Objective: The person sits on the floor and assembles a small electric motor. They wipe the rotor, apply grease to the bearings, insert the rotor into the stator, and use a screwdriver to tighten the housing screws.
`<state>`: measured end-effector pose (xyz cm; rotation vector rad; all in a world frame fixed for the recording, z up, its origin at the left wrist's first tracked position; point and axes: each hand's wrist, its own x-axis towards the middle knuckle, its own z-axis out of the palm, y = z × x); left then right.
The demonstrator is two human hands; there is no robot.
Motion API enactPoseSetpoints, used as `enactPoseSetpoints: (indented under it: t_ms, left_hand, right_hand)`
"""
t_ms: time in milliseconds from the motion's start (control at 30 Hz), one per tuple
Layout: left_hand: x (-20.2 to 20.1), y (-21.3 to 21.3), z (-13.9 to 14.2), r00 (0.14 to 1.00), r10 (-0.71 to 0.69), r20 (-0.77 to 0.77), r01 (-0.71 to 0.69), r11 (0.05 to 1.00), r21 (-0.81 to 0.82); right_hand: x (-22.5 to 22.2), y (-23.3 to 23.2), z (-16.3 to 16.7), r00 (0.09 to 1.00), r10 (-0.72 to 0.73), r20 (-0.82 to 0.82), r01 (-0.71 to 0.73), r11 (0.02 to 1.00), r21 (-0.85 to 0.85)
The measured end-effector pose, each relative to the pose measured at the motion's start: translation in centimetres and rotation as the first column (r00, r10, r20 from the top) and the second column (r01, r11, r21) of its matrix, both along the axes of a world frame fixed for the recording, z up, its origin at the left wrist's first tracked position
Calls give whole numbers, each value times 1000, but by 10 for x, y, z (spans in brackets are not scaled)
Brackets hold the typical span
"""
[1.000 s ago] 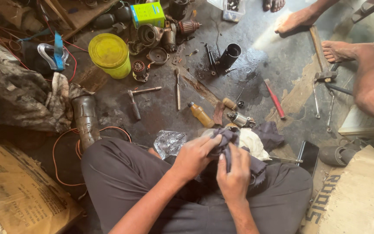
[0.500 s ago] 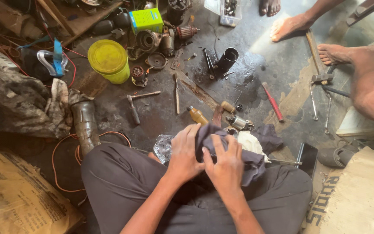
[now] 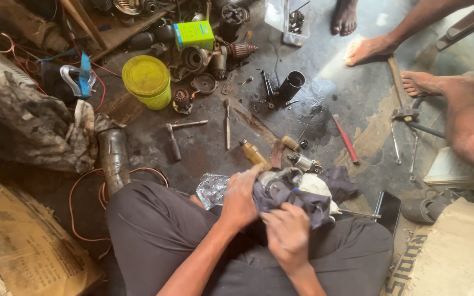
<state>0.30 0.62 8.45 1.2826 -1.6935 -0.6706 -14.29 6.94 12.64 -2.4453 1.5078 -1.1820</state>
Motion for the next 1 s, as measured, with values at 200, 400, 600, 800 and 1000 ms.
enactPoseSetpoints:
  t_ms: [200,400,600,800,1000]
  left_hand:
    - [15,1,14,975,-197,103,194,980,38]
    - [3,-9,0,975,-222,-21,221,975,-35]
    - [-9,-7,-30,932,-153,-327,175,984,38]
    - [-11,-5,-30,936,-118,-333,149,987,68]
    - [-11,-5,-14,965,-124,-230,132,991,18]
  right_hand:
    - [-50,13,28,639,-555,533,446,832,331]
    - [-46,-24,49,940,-318,119,295,938,183]
    - [13,-39,23,944,-166,-286,208,970,125]
    - [13,-13,2,905,-353,-236,407,880,244]
    - [-20,-7,-19,937,-346,47,317,899,302]
